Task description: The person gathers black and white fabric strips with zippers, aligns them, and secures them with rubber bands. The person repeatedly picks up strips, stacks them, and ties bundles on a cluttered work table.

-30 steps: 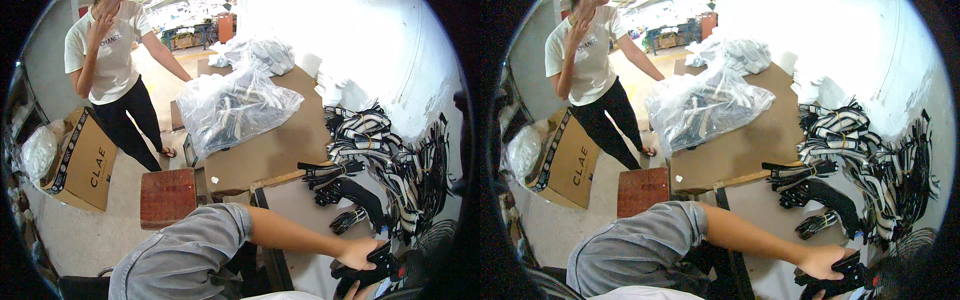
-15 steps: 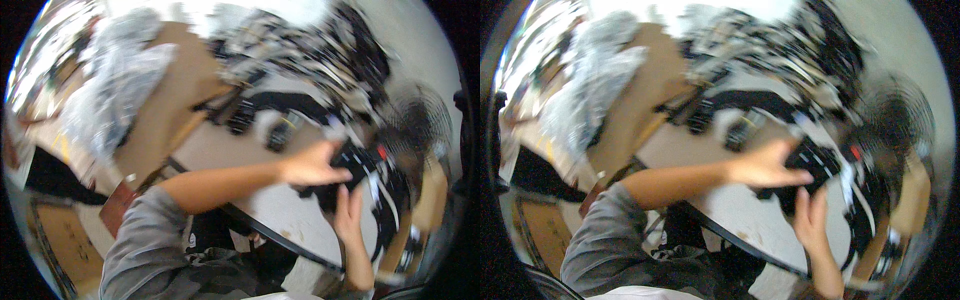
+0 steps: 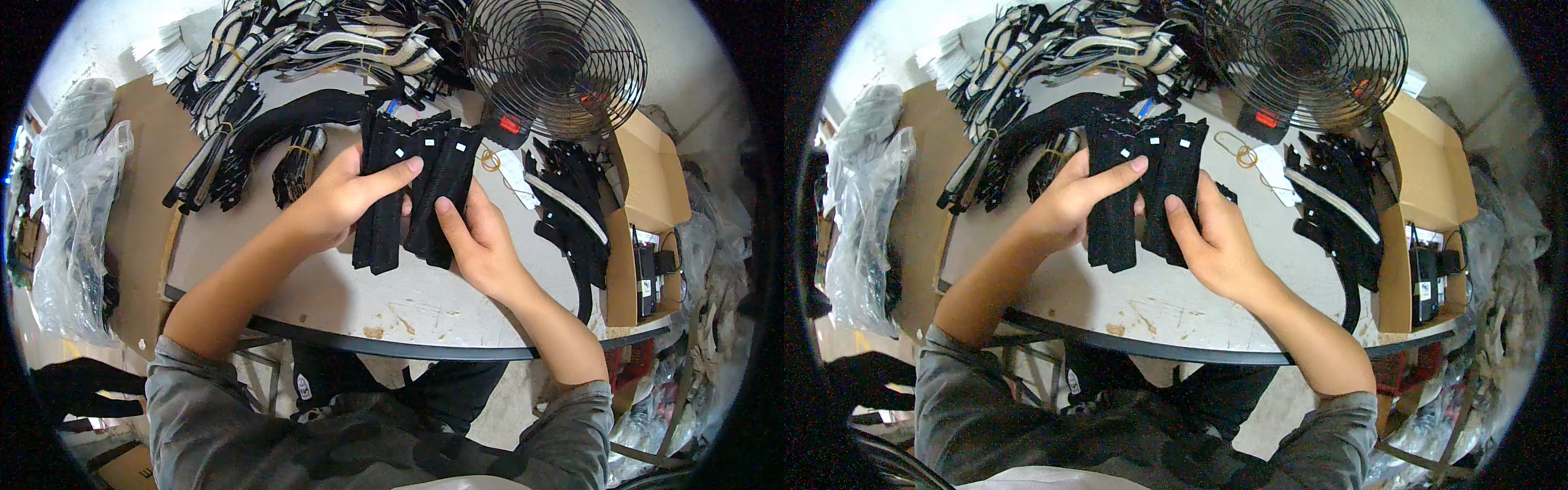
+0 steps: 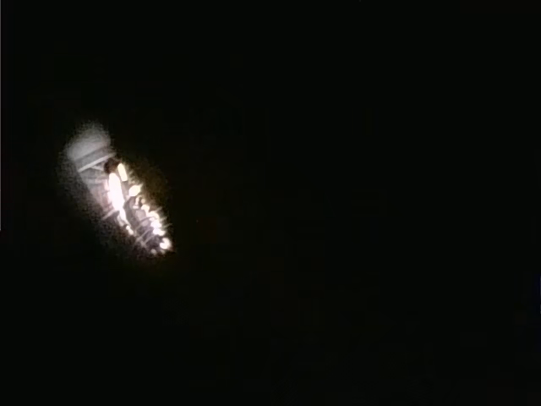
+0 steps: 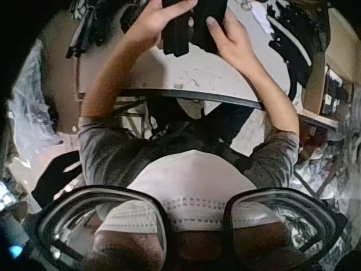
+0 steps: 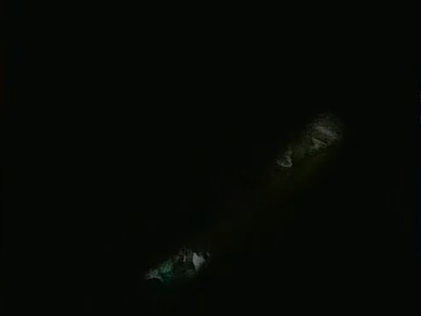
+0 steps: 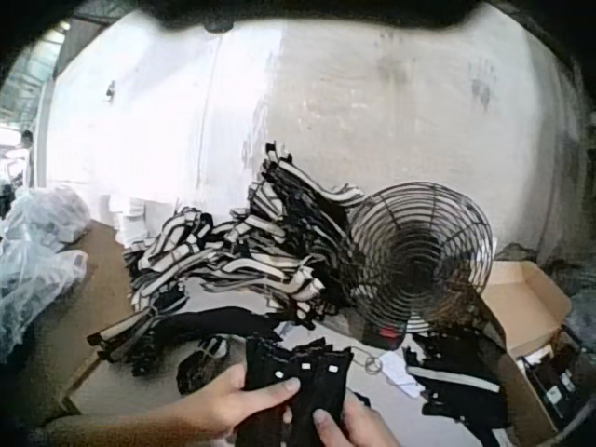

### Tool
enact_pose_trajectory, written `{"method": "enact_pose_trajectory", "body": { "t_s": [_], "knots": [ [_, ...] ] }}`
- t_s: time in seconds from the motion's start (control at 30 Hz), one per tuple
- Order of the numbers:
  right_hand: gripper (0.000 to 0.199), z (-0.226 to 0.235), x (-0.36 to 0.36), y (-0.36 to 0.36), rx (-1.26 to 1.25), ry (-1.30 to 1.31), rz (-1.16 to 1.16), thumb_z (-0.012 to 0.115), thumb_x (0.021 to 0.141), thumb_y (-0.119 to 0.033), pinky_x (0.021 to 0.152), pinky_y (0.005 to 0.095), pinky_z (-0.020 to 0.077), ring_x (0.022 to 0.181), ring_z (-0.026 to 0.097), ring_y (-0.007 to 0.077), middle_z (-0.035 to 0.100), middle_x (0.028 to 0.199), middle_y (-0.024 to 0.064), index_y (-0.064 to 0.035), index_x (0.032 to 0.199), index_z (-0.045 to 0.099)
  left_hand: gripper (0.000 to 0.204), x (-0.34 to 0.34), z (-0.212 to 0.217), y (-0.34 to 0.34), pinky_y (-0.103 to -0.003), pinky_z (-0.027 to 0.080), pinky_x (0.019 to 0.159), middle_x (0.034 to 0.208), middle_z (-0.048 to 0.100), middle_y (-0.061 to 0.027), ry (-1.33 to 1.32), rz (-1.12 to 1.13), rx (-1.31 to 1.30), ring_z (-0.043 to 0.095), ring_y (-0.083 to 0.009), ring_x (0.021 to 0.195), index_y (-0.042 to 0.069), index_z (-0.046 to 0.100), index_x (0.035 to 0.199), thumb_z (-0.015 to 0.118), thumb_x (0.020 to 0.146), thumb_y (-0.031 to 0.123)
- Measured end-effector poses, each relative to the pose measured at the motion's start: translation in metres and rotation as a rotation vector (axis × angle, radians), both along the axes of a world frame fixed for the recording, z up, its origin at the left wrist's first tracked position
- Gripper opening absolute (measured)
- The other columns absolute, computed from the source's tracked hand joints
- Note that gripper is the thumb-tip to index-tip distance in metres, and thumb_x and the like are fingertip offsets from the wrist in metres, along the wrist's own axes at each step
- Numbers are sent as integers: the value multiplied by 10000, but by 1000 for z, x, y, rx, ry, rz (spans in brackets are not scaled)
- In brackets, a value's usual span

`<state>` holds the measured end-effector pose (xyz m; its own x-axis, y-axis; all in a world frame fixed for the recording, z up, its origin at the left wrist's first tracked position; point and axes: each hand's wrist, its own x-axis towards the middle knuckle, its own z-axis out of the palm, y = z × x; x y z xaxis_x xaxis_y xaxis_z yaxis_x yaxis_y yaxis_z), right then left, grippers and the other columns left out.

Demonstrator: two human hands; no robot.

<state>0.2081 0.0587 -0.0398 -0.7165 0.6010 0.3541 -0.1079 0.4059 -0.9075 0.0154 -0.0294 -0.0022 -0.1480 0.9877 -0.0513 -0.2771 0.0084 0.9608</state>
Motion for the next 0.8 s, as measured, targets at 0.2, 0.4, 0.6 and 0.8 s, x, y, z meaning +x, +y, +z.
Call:
{"method": "enact_pose_trajectory", "body": {
  "t_s": [0.2,0.4,0.6,0.8],
  "knots": [
    [274,1,0,-2,-22,-2,20,537,1106,-131,853,364,558,953,706,208,716,1066,148,16,1337,527,303,-3,1,-1,-285,547,656,864,677,-32,66,-8,-11,664,-124,752,35,667,1165,747,1017,287],
    [270,-3,-3,0,1,-2,16,518,1115,-135,865,364,565,968,716,213,724,1086,138,9,1343,528,347,-5,-1,1,-305,555,702,904,681,-43,80,2,-50,659,-123,791,41,672,1159,790,985,317],
    [271,8,2,-2,-51,-29,35,504,1116,-123,896,363,582,990,733,213,751,1116,125,11,1351,525,358,-3,0,1,-307,555,712,916,674,-39,60,3,-50,658,-127,809,43,670,1157,803,974,321],
    [343,9,1,-8,-128,18,42,496,1119,-126,977,347,547,1088,690,191,719,1205,121,17,1431,495,348,-2,0,-2,-315,562,715,925,664,-42,-84,-12,-43,652,-133,810,49,653,1185,802,968,277]
  ]
}}
